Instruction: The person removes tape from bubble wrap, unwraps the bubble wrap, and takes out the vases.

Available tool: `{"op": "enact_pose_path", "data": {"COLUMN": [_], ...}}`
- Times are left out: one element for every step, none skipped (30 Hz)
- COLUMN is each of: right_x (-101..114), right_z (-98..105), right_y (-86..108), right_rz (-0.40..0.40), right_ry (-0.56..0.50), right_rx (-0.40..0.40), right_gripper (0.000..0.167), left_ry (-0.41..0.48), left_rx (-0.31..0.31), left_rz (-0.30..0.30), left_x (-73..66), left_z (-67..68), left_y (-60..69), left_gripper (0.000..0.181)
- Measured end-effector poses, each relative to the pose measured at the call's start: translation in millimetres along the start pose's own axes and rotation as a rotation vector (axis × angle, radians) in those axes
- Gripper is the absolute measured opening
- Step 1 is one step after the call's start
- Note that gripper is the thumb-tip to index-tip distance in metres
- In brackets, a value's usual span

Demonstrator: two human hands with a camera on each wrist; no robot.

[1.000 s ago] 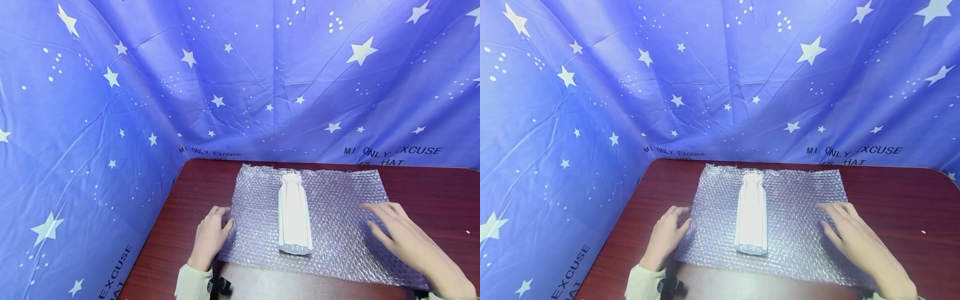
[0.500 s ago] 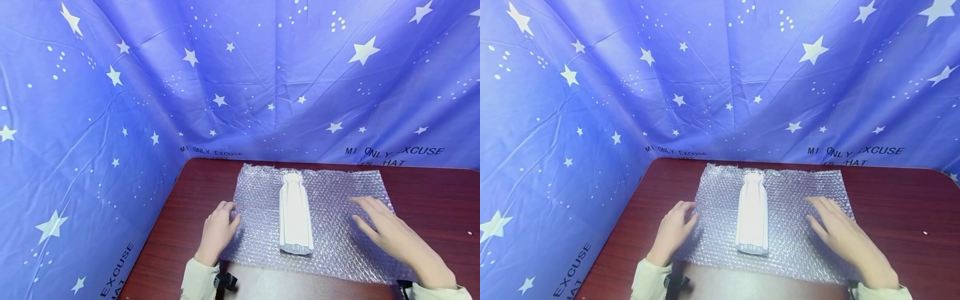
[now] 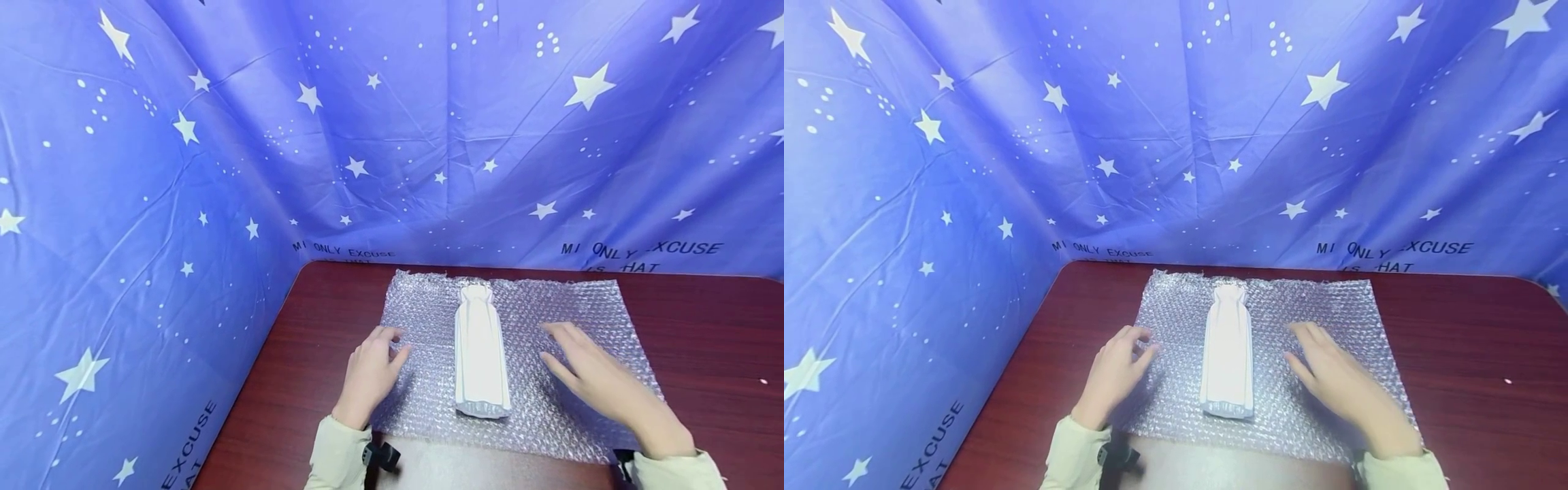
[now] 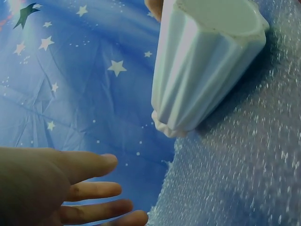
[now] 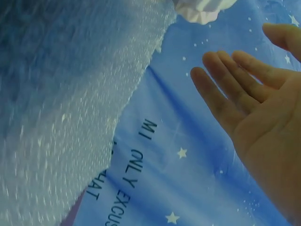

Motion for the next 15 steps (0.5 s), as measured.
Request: {"op": "enact_pose_path", "data": {"right_x": [1.3, 2.8, 3.9, 4.9, 6.1, 7.2, 8.1, 9.2, 10.2, 11.2, 12.1, 13.0, 13.9, 14.9, 16.0], "right_z": [-1.8, -3.4, -5.1, -6.6, -8.1, -9.4, -10.7, -11.9, -12.9, -13.8, -14.7, -15.4, -16.2, -17.1, -17.7], "right_y": [-1.1, -2.3, -3.1, -4.0, -4.7, -5.6, -6.2, -7.2, -8.1, -9.2, -10.5, -12.0, -13.5, -15.2, -16.8], "right_rz": [-0.007, -0.012, -0.02, -0.027, -0.033, -0.043, -0.055, -0.062, -0.068, -0.074, -0.08, -0.086, -0.091, -0.091, -0.092], "right_ry": [-0.005, -0.013, -0.026, -0.039, -0.047, -0.06, -0.069, -0.08, -0.09, -0.098, -0.107, -0.114, -0.116, -0.121, -0.123], "right_rx": [0.015, 0.029, 0.044, 0.058, 0.07, 0.084, 0.098, 0.114, 0.126, 0.138, 0.149, 0.156, 0.164, 0.165, 0.164], "right_gripper": [0.048, 0.049, 0.05, 0.052, 0.054, 0.056, 0.058, 0.06, 0.062, 0.064, 0.066, 0.068, 0.069, 0.07, 0.07], "left_ry": [0.006, 0.009, 0.019, 0.023, 0.029, 0.036, 0.042, 0.043, 0.044, 0.045, 0.051, 0.055, 0.062, 0.075, 0.096], "left_rx": [0.003, 0.006, 0.01, 0.014, 0.019, 0.021, 0.028, 0.035, 0.042, 0.051, 0.06, 0.069, 0.078, 0.085, 0.094], "left_rz": [0.004, 0.006, 0.009, 0.012, 0.017, 0.019, 0.024, 0.025, 0.029, 0.032, 0.036, 0.039, 0.044, 0.049, 0.056], "left_x": [-0.6, -1.1, -1.7, -2.2, -2.9, -3.7, -4.4, -5.1, -5.4, -6.0, -6.3, -6.5, -6.6, -6.6, -6.8], "left_z": [-1.3, -3.0, -4.7, -6.5, -8.5, -10.5, -12.7, -15.4, -18.2, -21.1, -24.2, -27.4, -30.5, -33.5, -36.4], "left_y": [-0.6, -1.0, -1.5, -1.9, -2.2, -2.6, -2.9, -3.2, -3.5, -3.8, -4.0, -4.1, -4.1, -4.3, -4.6], "left_gripper": [0.029, 0.031, 0.033, 0.035, 0.037, 0.038, 0.04, 0.042, 0.044, 0.046, 0.048, 0.05, 0.052, 0.053, 0.054]}}
Point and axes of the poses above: each hand's wrist, its own y-axis away from the middle knuckle, its own z-axis out of the back of the hand, x = y × z, the point moved 5 cm from there along -y, towards the middle knuckle, and after that the axes turned 14 degrees about y, right-handed, at the moved point
